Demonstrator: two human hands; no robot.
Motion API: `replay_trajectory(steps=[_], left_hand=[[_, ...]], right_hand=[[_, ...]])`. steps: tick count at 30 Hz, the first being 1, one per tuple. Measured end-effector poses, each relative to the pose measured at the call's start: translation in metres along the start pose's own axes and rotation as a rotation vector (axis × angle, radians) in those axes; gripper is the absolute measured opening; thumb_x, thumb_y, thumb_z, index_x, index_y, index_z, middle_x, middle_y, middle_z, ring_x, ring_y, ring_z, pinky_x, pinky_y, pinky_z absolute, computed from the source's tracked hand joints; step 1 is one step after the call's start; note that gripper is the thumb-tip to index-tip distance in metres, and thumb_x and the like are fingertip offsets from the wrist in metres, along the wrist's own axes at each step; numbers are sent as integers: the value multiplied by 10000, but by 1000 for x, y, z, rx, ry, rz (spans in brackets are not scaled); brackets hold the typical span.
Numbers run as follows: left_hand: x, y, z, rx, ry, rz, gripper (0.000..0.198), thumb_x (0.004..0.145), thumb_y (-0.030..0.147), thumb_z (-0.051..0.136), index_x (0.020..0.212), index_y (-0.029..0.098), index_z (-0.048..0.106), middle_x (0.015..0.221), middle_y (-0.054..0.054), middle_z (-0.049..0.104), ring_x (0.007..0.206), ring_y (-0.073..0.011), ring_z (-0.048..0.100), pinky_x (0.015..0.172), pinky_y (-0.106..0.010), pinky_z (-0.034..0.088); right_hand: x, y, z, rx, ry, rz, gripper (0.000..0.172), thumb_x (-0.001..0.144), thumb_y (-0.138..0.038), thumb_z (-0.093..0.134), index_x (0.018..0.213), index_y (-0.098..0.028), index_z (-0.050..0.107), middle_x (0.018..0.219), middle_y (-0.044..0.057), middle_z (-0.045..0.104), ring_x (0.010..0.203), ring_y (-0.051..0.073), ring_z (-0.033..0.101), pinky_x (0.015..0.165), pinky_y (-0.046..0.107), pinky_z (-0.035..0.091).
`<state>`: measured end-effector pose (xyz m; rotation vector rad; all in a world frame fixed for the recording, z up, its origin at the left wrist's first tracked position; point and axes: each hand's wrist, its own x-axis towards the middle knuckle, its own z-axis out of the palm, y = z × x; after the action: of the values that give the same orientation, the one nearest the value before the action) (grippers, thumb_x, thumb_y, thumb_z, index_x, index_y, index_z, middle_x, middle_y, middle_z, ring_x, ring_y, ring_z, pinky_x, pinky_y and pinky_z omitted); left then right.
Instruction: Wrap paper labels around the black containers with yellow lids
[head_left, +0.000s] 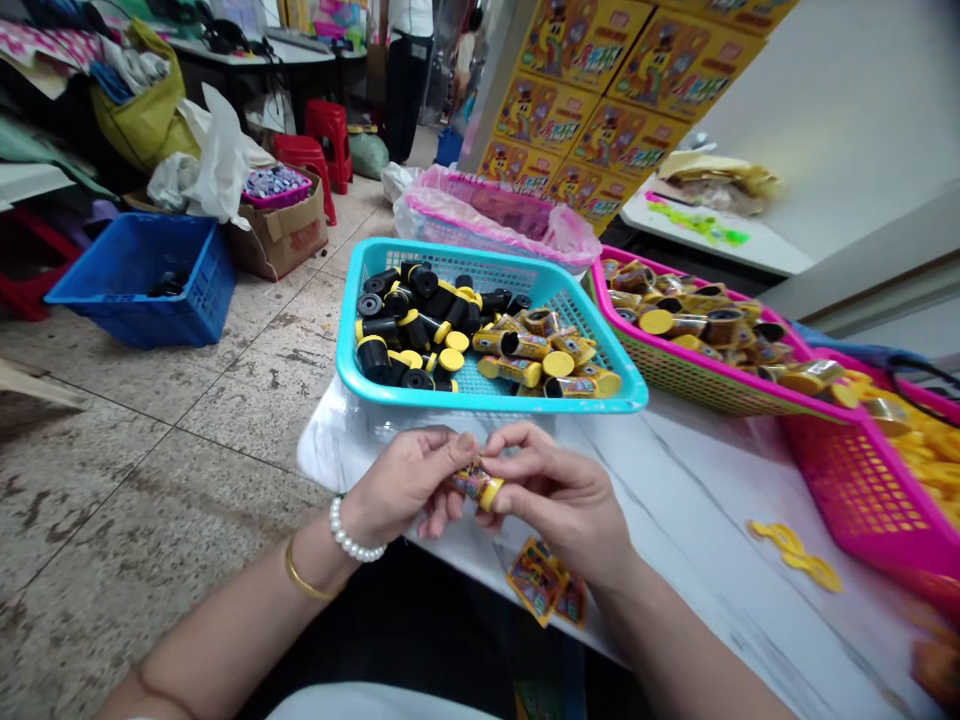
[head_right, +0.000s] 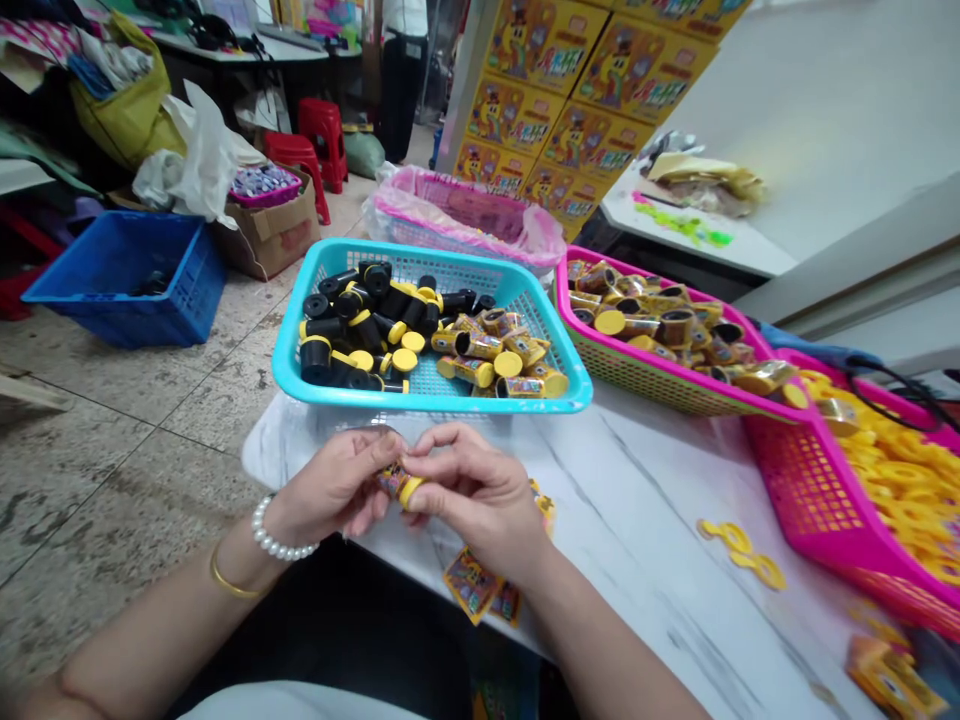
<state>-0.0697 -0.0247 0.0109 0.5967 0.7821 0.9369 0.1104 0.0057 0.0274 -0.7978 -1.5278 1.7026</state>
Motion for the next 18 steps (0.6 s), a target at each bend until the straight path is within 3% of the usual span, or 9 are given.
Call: replay_trajectory(steps=[4,7,10,12,15,18], left_hand=[[-1,-4,4,-42,-81,-48,541,750,686,727,784,166,582,523,-23,653,269,-59,453,258,-129,241],[-1,-8,5,-52,-73,-40,540,779,687,701,814,165,569,539,-24,656,279,-45,443,267,-115,239],[-1,-11,3,-90,-75,-19,579,754,670,739,982,166,568,532,16,633,299,-56,460,286,-118,290],[-1,-12,3,-105,-71,6,625,762,635,756,1108,165,533,579,22,650,327,-67,493,303,-128,333],[-2,-14,3,-80,-64,36,675,755,603,778,1174,162,486,656,20,665,372,-80,541,324,-145,374],[-2,-15,4,-16,-65,46,667,736,597,794,1138,150,505,665,30,647,396,-74,551,348,-148,391]], right_hand=[[-3,-3,4,63,-11,-27,133,777,-244,841,888,-313,814,1013,24,614,555,122,714,475,263,644],[-4,-3,4,31,-44,-37,154,797,-234,822,916,-331,813,1016,27,609,560,119,715,490,257,651],[-6,-6,1,-82,-27,-104,139,824,-230,796,920,-328,815,978,33,618,558,122,706,487,264,656],[-6,-12,-4,-229,27,-219,186,856,-188,755,948,-337,816,958,36,627,580,130,709,488,266,656],[5,-31,-19,-552,213,-448,283,875,-128,712,1021,-353,805,992,42,656,599,126,695,467,255,625],[31,-55,-35,-906,351,-593,194,876,-160,715,966,-305,806,975,47,706,600,130,675,480,264,581]])
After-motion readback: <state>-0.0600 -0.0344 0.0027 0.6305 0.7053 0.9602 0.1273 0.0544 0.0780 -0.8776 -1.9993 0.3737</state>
